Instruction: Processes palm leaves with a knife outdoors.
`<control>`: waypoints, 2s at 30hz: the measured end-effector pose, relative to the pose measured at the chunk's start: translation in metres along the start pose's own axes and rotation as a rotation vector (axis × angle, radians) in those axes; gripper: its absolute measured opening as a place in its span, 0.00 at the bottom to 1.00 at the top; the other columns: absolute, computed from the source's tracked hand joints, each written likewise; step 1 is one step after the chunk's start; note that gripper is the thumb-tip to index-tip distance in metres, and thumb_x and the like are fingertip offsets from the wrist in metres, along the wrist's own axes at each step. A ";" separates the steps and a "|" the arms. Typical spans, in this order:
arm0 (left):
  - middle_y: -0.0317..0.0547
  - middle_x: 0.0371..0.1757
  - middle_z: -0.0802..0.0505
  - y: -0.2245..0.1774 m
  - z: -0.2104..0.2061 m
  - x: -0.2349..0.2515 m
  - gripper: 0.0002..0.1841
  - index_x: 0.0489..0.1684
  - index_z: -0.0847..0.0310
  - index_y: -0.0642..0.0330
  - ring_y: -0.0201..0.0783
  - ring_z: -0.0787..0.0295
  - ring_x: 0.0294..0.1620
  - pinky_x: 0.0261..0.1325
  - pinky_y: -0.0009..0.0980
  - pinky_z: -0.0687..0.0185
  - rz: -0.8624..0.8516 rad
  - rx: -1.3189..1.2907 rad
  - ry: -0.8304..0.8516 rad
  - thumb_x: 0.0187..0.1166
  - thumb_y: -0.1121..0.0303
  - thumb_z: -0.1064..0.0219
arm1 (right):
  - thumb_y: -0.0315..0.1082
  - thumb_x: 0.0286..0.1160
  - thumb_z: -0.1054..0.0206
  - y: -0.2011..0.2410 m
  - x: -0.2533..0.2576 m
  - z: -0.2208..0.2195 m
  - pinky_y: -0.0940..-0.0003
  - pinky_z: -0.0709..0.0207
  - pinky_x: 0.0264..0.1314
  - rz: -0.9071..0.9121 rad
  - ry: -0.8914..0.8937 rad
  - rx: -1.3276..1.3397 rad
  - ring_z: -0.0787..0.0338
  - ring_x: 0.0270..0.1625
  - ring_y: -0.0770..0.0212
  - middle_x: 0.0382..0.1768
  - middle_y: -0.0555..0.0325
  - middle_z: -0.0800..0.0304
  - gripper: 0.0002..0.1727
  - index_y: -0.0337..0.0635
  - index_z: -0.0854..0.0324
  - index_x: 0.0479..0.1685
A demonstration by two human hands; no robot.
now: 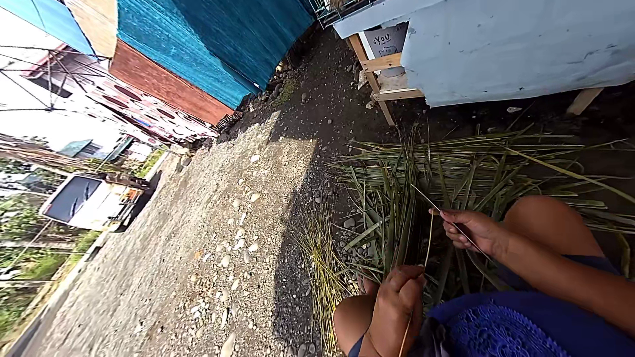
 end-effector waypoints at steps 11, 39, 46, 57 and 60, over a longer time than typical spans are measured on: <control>0.40 0.55 0.06 0.013 0.106 -0.028 0.03 0.43 0.22 0.56 0.37 0.11 0.67 0.71 0.32 0.13 0.205 0.110 -0.168 0.88 0.70 0.41 | 0.42 0.85 0.34 0.027 0.003 0.081 0.78 0.40 0.15 0.131 -0.611 -0.284 0.36 0.15 0.72 0.24 0.65 0.30 0.20 0.48 0.20 0.72; 0.64 0.66 0.11 0.230 -0.093 -0.181 0.22 0.64 0.13 0.62 0.63 0.17 0.72 0.76 0.64 0.28 1.258 0.211 1.008 0.88 0.54 0.41 | 0.35 0.79 0.27 0.015 0.038 0.070 0.47 0.28 0.76 0.154 -0.442 -0.936 0.16 0.69 0.46 0.65 0.38 0.13 0.23 0.34 0.18 0.71; 0.61 0.68 0.11 0.235 -0.098 -0.178 0.22 0.68 0.15 0.61 0.58 0.18 0.75 0.81 0.59 0.32 1.357 0.076 0.762 0.91 0.54 0.43 | 0.38 0.80 0.27 0.011 0.049 0.068 0.43 0.29 0.74 0.160 -0.401 -1.051 0.15 0.66 0.44 0.62 0.38 0.12 0.23 0.34 0.17 0.69; 0.59 0.60 0.08 0.223 -0.070 -0.166 0.19 0.66 0.17 0.68 0.50 0.10 0.63 0.71 0.50 0.20 1.370 -0.170 0.551 0.78 0.69 0.28 | 0.39 0.79 0.27 0.007 0.050 0.070 0.43 0.28 0.73 0.144 -0.383 -1.064 0.15 0.65 0.44 0.60 0.38 0.12 0.23 0.35 0.17 0.69; 0.57 0.55 0.10 0.211 -0.066 -0.172 0.19 0.65 0.20 0.71 0.42 0.12 0.51 0.58 0.41 0.15 1.409 -0.412 0.471 0.75 0.77 0.29 | 0.38 0.79 0.27 0.008 0.048 0.067 0.42 0.29 0.74 0.143 -0.376 -1.078 0.15 0.66 0.43 0.61 0.37 0.12 0.23 0.35 0.16 0.68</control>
Point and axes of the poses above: each hand's wrist, its own x-axis towards the middle knuckle, its own z-axis out of the back of the hand, y = z × x, the point moved 10 cm from there along x, towards the middle knuckle
